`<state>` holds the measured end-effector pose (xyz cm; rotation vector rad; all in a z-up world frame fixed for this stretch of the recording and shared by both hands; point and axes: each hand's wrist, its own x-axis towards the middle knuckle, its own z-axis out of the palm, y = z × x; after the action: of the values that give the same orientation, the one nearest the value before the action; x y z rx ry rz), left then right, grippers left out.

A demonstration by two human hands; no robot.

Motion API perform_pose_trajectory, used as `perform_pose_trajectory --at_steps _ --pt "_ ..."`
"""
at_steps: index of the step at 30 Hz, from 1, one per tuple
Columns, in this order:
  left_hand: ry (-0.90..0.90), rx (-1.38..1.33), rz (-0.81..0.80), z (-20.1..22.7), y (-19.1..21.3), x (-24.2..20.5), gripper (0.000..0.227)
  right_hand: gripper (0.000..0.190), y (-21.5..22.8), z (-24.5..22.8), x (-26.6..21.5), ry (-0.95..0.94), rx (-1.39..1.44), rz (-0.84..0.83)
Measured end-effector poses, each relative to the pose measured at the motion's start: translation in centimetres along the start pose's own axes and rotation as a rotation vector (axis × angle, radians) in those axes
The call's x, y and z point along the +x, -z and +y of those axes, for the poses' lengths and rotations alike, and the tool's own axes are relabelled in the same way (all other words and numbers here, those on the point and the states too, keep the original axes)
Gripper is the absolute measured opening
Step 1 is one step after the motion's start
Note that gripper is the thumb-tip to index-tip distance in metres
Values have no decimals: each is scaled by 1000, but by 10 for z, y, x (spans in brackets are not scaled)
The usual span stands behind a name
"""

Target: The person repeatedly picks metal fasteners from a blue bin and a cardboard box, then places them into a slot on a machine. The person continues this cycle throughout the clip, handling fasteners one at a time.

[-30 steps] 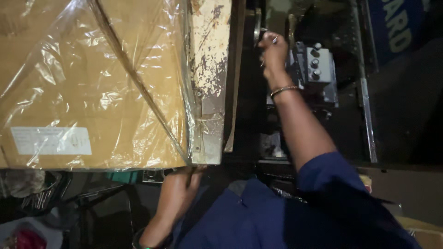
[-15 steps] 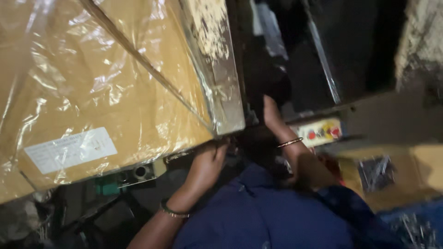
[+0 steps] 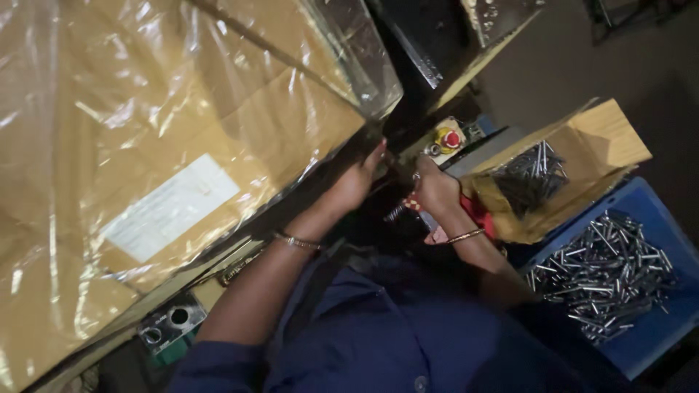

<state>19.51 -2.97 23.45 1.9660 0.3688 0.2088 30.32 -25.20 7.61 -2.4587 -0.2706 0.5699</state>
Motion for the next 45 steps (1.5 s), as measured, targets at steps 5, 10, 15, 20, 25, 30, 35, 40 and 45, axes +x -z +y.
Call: perform_pose_trajectory --at_steps 5,10,15,20,25,30,35,40,45 --pt "-116 38 -10 -10 -32 40 47 54 -31 45 22 393 -496 118" --pt "-81 25 -25 -32 -82 81 49 22 -48 68 42 343 -824 -77" --pt "-133 20 -33 -43 -116 113 50 28 -26 60 36 286 -580 35" --pt "-77 42 -185 -60 -116 121 56 12 -3 2 -5 328 312 107" --pt "-94 -153 -131 -64 -129 123 58 32 54 -55 -73 127 1075 -252" --pt "-92 -88 -164 -78 -127 122 57 52 99 -80 -119 386 1479 -483" --pt "-256 -105 -119 -80 -126 123 56 54 118 -88 -143 387 1480 -375" --pt "-42 -165 -196 -65 -117 119 55 56 121 -87 -150 390 1516 -355" --pt "103 -153 -269 -54 -109 115 55 54 117 -84 -150 485 1442 -313"
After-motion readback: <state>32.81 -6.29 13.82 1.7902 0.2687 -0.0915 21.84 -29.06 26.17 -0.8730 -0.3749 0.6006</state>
